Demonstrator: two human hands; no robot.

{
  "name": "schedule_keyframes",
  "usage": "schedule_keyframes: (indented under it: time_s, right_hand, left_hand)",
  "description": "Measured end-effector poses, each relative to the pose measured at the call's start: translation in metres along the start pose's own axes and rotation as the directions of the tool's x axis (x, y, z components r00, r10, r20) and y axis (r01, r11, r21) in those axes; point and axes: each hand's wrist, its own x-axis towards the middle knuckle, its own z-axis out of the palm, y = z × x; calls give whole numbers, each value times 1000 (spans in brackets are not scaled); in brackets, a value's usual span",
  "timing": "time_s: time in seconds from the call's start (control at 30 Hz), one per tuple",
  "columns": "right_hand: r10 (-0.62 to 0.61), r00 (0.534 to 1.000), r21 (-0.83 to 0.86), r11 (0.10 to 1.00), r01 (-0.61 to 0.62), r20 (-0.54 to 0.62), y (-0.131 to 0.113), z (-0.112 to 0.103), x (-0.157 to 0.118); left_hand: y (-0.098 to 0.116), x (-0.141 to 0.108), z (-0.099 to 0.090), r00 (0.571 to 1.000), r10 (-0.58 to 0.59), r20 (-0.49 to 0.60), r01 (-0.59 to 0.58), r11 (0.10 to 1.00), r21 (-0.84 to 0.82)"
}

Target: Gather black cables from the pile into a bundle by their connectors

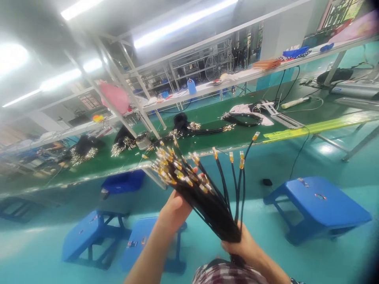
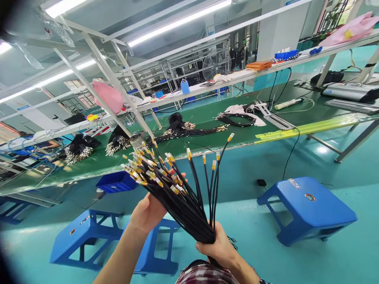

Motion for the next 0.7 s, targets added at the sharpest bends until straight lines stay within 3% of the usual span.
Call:
schedule_keyframes:
  time_s: [0.13,0.23,0.3,0.43,0.57,0.6,0.7]
  right_hand:
    - [-5,997,-10,1000,6,83,-16,2,4]
    - [35,981,-14,999,-33,191,-24,6,9]
    - [79,976,-34,997,-73,203,-26,9,14]
    - [44,984,-70,997,-32,171,-24,3,15]
    - [-62,951,-170,978,118,303,-13,-41,-1]
    - [-26,950,-242,964,106,311,-6,-57,-5]
    - [137,974,-488,872,-32,181,26,-94,-8]
  left_hand:
    - [-27,8,-13,990,-79,113,60,985,160]
    - [-38,19,2,953,-165,254,120,976,183]
    - [-42,24,19,932,-204,298,169,976,138]
    - [-46,23,45,968,-200,149,196,980,42]
    - [-38,23,52,988,-153,24,150,986,78]
    - [-32,25,52,991,-131,9,129,987,91]
    - [-14,31,56,998,-64,-2,63,991,119]
